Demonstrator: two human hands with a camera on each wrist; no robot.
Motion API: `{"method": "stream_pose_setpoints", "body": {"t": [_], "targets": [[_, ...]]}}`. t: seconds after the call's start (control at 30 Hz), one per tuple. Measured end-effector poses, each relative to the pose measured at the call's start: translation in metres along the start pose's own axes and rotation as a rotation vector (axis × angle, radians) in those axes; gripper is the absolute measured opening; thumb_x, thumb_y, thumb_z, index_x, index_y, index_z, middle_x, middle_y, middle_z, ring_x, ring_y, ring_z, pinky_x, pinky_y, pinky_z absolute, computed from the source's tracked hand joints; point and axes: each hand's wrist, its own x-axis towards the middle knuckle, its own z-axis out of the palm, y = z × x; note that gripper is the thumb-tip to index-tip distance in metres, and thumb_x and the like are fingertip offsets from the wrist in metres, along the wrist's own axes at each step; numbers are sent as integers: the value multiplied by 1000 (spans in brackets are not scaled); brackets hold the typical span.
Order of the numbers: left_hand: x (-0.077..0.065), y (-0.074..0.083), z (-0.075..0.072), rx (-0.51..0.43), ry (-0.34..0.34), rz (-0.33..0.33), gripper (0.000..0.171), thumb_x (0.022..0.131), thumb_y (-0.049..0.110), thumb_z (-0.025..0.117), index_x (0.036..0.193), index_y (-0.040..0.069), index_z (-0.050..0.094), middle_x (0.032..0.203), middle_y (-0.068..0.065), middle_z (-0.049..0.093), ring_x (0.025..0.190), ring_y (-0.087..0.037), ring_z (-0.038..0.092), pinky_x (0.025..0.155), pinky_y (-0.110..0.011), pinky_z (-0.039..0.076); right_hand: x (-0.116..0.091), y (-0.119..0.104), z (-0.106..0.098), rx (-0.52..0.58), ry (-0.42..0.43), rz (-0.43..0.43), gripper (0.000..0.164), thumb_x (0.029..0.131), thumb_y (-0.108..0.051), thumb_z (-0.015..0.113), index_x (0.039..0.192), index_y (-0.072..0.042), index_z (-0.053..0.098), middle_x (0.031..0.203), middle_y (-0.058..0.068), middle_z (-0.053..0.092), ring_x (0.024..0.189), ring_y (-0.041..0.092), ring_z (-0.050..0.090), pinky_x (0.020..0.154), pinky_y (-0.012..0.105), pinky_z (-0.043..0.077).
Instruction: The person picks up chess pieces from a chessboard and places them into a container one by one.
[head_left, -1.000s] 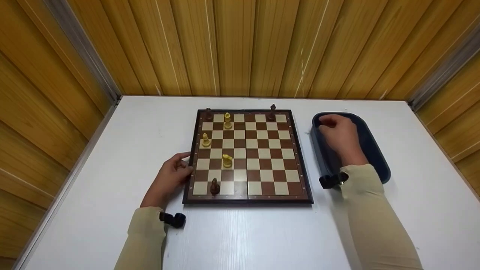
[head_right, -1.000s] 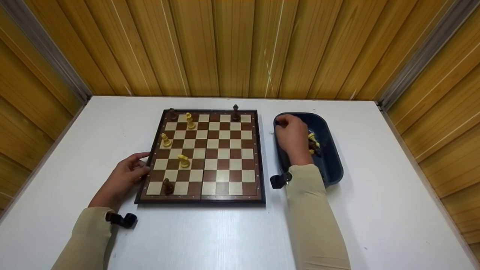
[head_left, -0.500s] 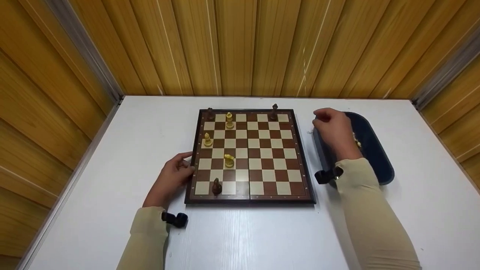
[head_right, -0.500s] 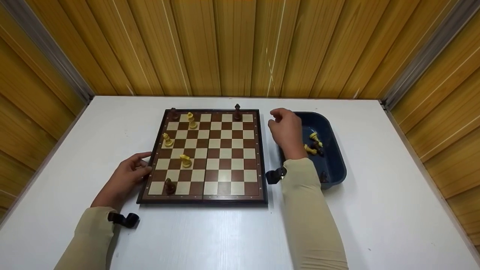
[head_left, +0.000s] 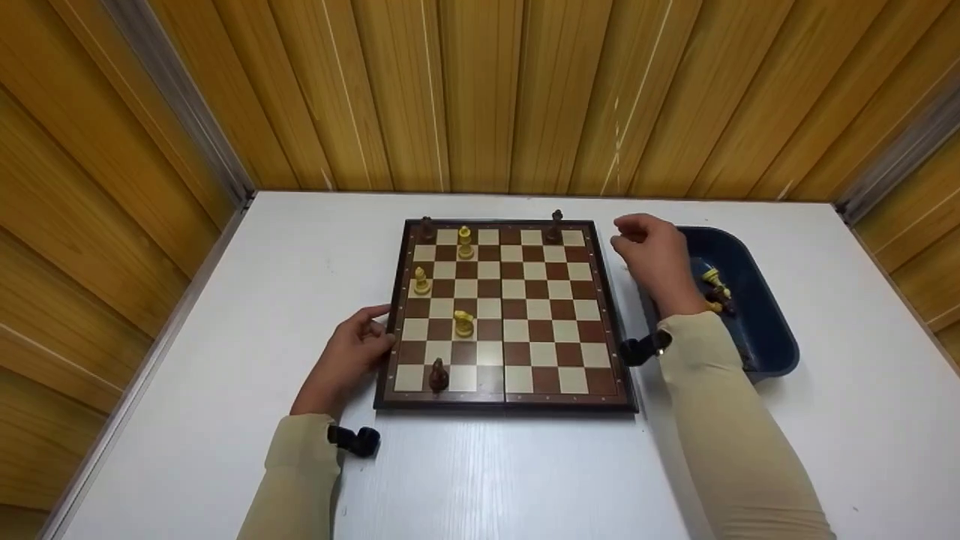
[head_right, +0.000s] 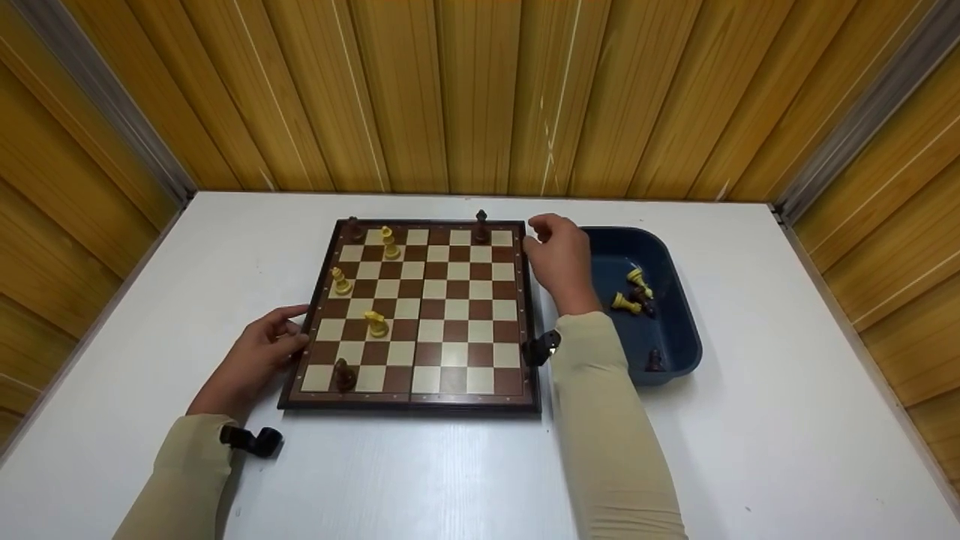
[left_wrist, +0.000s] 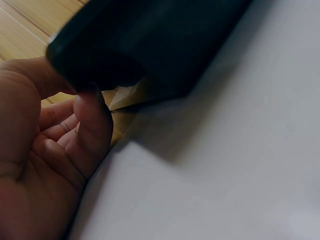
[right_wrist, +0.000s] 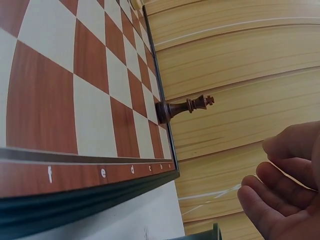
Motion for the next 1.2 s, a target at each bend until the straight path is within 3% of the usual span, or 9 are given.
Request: {"method": "stream_pose_setpoints", "body": {"t": [0.5, 0.93, 1.2], "targets": [[1, -2, 0, -22, 0, -7, 52, 92, 11, 63, 141, 16, 47, 96, -9, 60, 76, -16, 56, 66, -27, 49, 11, -3, 23, -4, 17, -5, 33, 93, -15, 58, 124, -3, 62, 123, 19, 61, 116, 34, 57, 96, 48, 46], [0, -3, 1, -10, 8, 1, 50, 91, 11, 62, 139, 17, 49, 97, -10, 61, 75, -16, 58, 64, -28, 49, 18, -4, 41, 20, 46, -55, 33, 93, -14, 60, 123, 0, 63, 117, 20, 63, 108, 33, 59, 91, 47, 48], [0, -3, 1, 5, 3, 24, 50, 91, 10, 61, 140, 15, 49, 95, -9, 61, 70, -13, 56, 60, -26, 47, 25, -2, 52, 54, 92, -42, 30, 92, -14, 61, 119, -2, 65, 113, 19, 66, 104, 32, 61, 89, 45, 48]]}}
